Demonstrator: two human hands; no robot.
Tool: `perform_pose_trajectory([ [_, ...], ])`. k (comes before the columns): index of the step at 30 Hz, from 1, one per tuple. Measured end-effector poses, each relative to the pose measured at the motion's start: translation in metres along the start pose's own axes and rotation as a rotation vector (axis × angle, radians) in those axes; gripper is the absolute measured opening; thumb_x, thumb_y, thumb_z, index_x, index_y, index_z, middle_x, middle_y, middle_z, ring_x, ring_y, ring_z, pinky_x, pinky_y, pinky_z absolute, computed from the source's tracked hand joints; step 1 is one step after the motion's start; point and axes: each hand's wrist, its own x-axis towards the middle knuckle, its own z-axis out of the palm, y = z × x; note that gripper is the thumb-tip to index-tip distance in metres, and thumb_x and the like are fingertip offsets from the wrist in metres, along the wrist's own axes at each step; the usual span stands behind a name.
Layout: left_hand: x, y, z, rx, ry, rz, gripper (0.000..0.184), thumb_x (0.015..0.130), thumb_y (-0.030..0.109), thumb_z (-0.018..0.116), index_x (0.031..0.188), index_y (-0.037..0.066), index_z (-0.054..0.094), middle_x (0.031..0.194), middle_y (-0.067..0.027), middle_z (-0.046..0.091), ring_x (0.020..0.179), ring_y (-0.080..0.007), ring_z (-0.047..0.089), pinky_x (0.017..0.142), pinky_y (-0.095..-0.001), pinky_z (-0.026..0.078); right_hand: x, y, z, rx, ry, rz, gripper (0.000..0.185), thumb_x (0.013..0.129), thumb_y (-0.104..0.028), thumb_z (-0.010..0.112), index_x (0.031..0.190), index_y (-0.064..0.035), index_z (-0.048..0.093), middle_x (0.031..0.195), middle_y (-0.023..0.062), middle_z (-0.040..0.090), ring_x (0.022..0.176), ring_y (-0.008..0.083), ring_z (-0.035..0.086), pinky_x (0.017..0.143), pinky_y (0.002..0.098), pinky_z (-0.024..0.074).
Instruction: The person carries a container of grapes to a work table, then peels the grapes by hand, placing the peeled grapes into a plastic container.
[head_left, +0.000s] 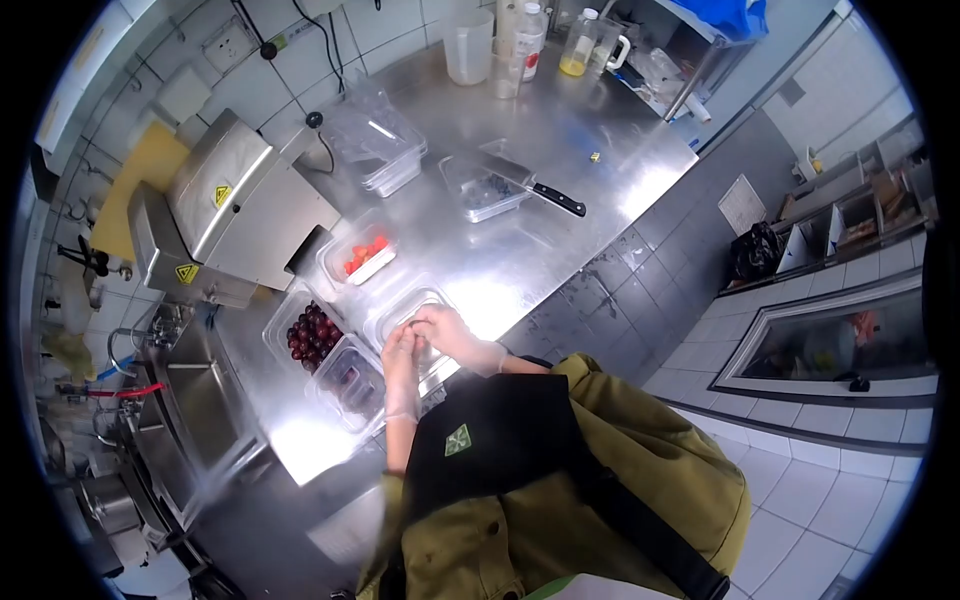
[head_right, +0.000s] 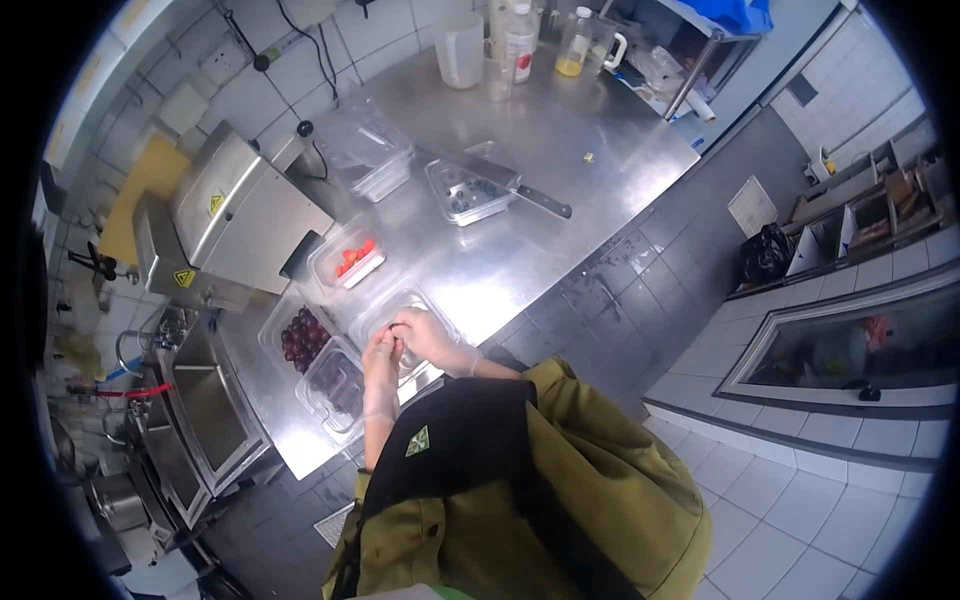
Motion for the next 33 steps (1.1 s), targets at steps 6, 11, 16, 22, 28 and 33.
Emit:
perform_pose_trajectory([
  [6,-0.032,0.033,0.015,-0.267,-0.070,-0.030,0.030,0.091,0.015,0.053,0.117,-0.001,0.052,0.109,-0.0028,0.055,0.095,-0.0086,0.053,0.083,-0.0224,0.045,0.000,0.004,-0.007,0.426,-0.135,0.074,0.017,0.087,-0.005,0.052,0.102,-0.0016,0.060,0.092,0.0051,0.060,0.088,0.0122,0.055,0.078,0.0257,0.0441],
  [11,0.006,0.008,-0.010,-0.578,-0.345,-0.141,0.036,0.084,0.004,0.056,0.119,-0.002,0.048,0.098,-0.0057,0.057,0.078,-0.0103,0.056,0.072,-0.0216,0.050,0.003,-0.011,-0.013,0.442,-0.111,0.128,0.017,0.086,-0.003,0.053,0.101,-0.0006,0.061,0.090,0.0046,0.061,0.084,0.0124,0.057,0.078,0.0256,0.0465],
  [16,0.006,0.007,-0.013,-0.388,-0.164,-0.084,0.028,0.084,0.004,0.053,0.111,0.000,0.051,0.092,-0.0044,0.057,0.073,-0.0102,0.052,0.069,-0.0221,0.046,0.007,-0.033,-0.017,0.407,0.017,0.301,0.020,0.085,-0.006,0.058,0.104,-0.0012,0.059,0.092,0.0073,0.062,0.082,0.0126,0.059,0.071,0.0250,0.0494],
  [22,0.019,-0.034,-0.007,0.194,0.049,0.184,0.016,0.086,0.007,0.050,0.098,0.000,0.057,0.089,-0.0032,0.059,0.076,-0.0106,0.053,0.068,-0.0263,0.044,0.020,-0.058,0.041,-0.074,-0.313,-0.146,0.015,0.083,-0.014,0.062,0.096,-0.0075,0.061,0.087,0.0097,0.063,0.077,0.0217,0.063,0.070,0.0334,0.0491],
  [28,0.012,-0.033,-0.013,0.539,-0.008,0.364,0.018,0.086,0.006,0.050,0.102,0.001,0.057,0.096,-0.0067,0.060,0.085,-0.0123,0.056,0.073,-0.0263,0.045,0.006,-0.085,0.083,-0.509,-0.647,-0.386,0.015,0.084,-0.018,0.058,0.095,-0.0094,0.064,0.101,0.0071,0.059,0.087,0.0282,0.061,0.077,0.0356,0.0471],
  [33,0.017,-0.041,-0.021,0.512,0.071,0.391,0.017,0.087,0.006,0.049,0.100,0.001,0.058,0.094,-0.0060,0.060,0.083,-0.0122,0.055,0.072,-0.0261,0.045,0.013,-0.063,0.056,-0.362,-0.327,-0.498,0.018,0.083,-0.007,0.057,0.099,-0.0089,0.064,0.099,0.0082,0.057,0.087,0.0247,0.059,0.077,0.0327,0.0463],
])
